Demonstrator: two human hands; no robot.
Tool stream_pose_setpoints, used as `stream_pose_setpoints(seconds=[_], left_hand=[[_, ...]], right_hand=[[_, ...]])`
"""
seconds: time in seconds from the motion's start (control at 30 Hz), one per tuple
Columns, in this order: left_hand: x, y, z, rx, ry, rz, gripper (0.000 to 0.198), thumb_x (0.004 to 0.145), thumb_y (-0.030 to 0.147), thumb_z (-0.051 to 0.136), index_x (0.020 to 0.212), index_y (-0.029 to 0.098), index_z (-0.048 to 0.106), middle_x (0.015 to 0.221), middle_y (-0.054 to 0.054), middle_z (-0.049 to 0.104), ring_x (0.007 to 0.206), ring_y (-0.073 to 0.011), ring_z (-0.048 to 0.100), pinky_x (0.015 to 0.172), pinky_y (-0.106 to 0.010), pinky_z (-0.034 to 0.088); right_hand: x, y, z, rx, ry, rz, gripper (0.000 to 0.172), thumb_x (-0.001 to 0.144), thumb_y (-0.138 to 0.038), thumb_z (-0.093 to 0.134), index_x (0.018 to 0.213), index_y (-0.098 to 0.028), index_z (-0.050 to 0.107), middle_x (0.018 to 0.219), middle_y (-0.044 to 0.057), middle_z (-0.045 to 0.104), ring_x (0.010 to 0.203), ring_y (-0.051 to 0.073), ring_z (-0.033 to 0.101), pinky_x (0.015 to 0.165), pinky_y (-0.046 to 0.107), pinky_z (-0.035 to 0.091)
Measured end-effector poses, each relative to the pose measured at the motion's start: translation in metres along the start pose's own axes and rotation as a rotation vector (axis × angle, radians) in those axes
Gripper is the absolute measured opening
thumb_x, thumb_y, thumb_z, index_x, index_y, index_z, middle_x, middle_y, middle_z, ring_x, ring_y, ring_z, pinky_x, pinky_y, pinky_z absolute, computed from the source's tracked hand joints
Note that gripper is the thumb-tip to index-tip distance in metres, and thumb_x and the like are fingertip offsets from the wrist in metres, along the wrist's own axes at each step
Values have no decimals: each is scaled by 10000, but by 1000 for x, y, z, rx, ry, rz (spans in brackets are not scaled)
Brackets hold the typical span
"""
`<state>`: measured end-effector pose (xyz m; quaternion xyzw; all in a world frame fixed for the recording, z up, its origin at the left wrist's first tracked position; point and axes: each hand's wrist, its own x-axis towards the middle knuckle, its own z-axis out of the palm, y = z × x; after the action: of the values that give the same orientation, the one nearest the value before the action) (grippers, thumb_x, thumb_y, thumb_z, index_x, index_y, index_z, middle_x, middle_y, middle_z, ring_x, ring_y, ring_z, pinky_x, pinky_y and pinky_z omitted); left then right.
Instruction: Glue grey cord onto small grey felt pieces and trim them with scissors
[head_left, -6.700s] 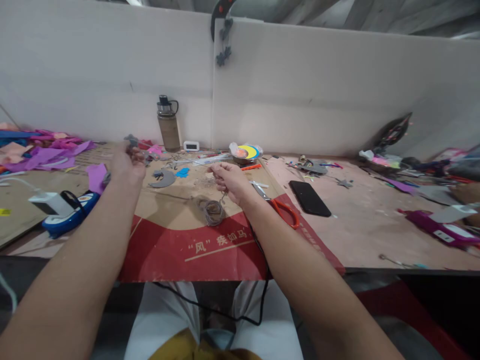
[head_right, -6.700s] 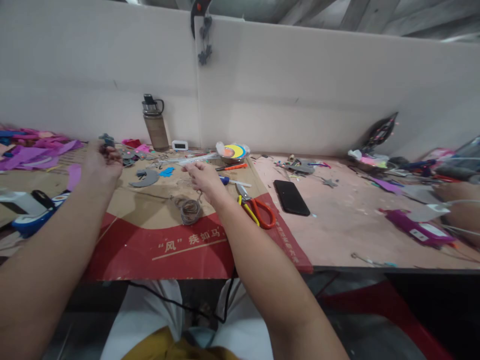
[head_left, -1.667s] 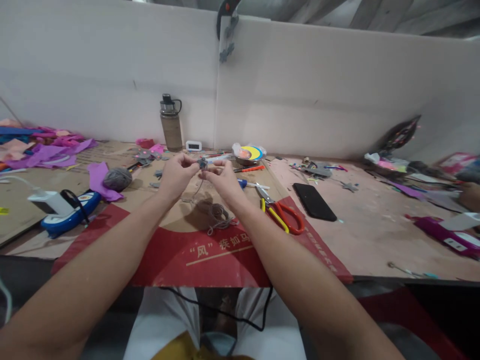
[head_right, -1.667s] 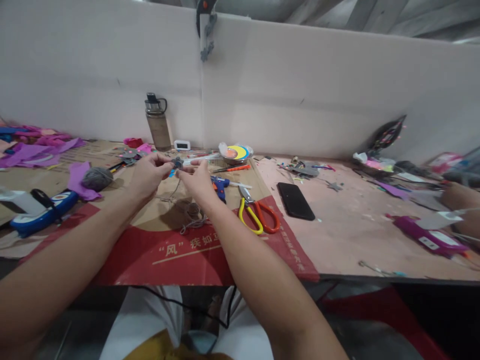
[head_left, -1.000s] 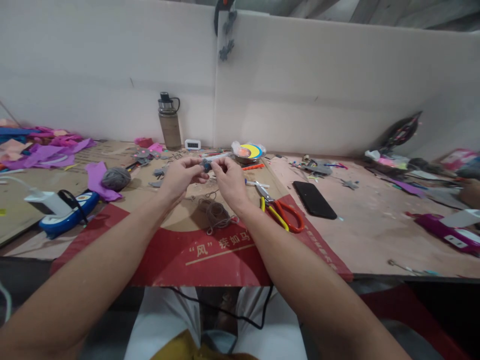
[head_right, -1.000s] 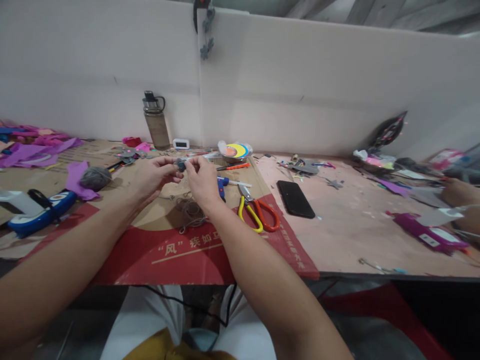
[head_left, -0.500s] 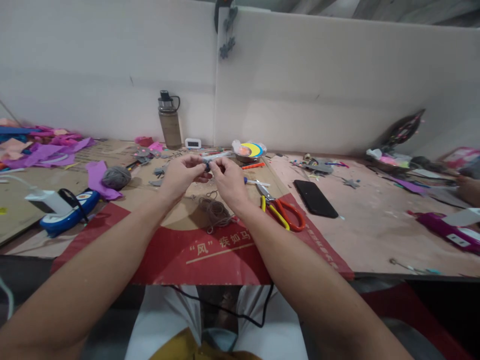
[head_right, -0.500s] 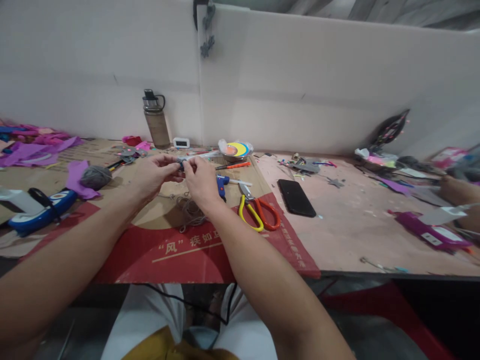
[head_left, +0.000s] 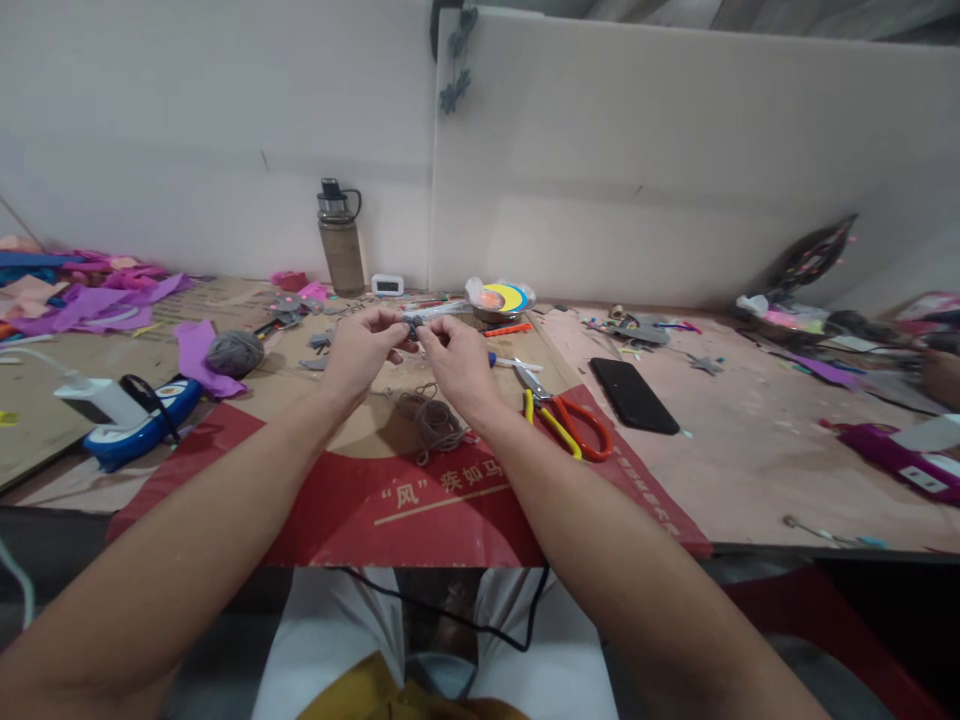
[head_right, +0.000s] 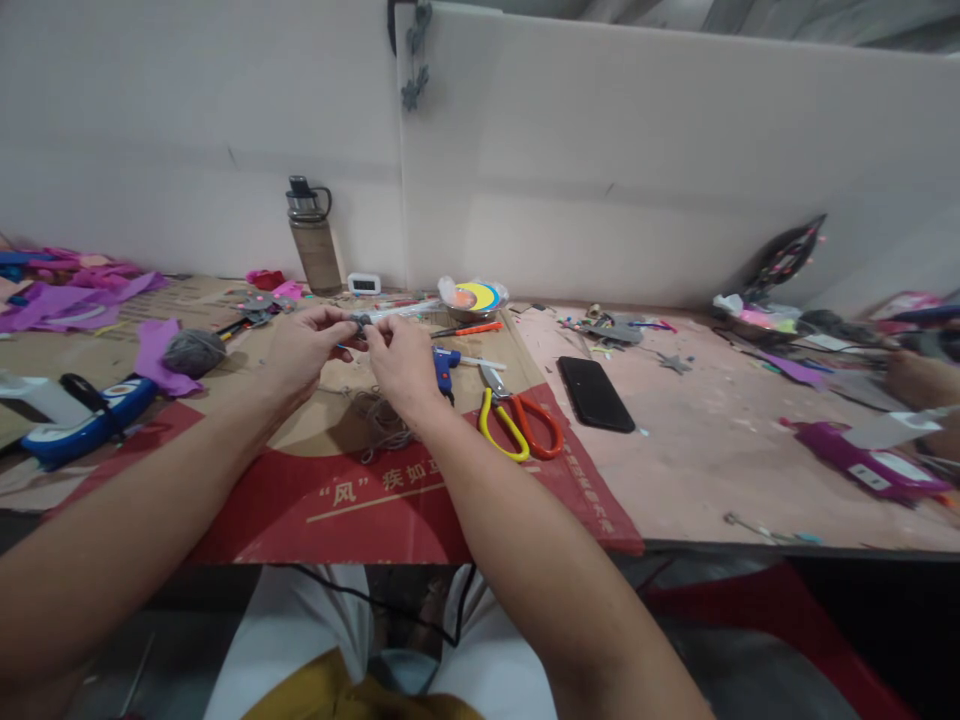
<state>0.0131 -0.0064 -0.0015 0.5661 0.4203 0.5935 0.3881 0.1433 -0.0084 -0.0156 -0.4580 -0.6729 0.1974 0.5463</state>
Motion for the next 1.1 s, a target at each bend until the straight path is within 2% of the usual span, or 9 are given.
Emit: stream_pose_setpoints(seconds=[0.4, 0.63, 0.73, 0.83, 0.9, 1.0, 1.1], left_hand=[[1, -4, 3, -112, -18, -48, 100, 649, 198, 669, 660, 150, 581, 614, 6, 618, 530, -105, 608, 563, -239, 510], [1, -5, 3, -158, -88, -55, 133, 643, 219, 697, 682, 143, 595, 645, -4, 638, 551, -116, 613, 625, -286, 549], [0, -2, 2, -192, -112, -79, 108, 647, 210, 675, 681, 142, 599, 651, -11, 643, 557, -113, 610, 618, -272, 541], [-1, 0, 1, -232, -136, -122, 85, 652, 206, 651, 674, 149, 593, 665, -19, 651, 571, -112, 613, 622, -263, 533], [-1, 0, 0, -231, -160, -153, 85, 661, 216, 647, 697, 150, 608, 680, -26, 658, 581, -114, 615, 603, -252, 519], [-1, 1, -2, -208, -191, -190, 131, 660, 240, 688, 730, 140, 640, 677, -33, 653, 589, -114, 611, 544, -222, 467], [1, 4, -5, -186, -224, -198, 146, 648, 244, 710, 720, 130, 656, 667, -41, 649, 591, -113, 607, 530, -216, 435]], right_hand=[[0, -3, -1, -27, 27, 39, 179, 837, -248, 584, 669, -190, 565, 653, -14, 597, 619, 120, 504, 645, 271, 366], [0, 0, -1, -70, 44, 27, 175, 831, -250, 582, 669, -191, 551, 668, -6, 587, 631, 122, 494, 651, 275, 361], [-1, -1, -2, -62, 74, 30, 98, 823, -273, 598, 785, -189, 565, 687, -11, 572, 633, 124, 492, 641, 269, 362], [-1, -2, -3, -35, 57, 36, 145, 828, -313, 599, 898, -187, 583, 677, -25, 544, 638, 129, 490, 641, 267, 364], [-1, -2, -5, -14, 14, 24, 118, 845, -301, 561, 834, -190, 600, 678, -20, 547, 654, 129, 484, 646, 265, 361], [2, -1, -9, 4, 0, 24, 166, 839, -270, 533, 699, -189, 572, 668, -20, 548, 654, 122, 467, 633, 256, 344], [5, 1, -13, 5, -24, 50, 192, 820, -278, 537, 648, -193, 537, 600, -40, 501, 608, 116, 437, 600, 254, 317]])
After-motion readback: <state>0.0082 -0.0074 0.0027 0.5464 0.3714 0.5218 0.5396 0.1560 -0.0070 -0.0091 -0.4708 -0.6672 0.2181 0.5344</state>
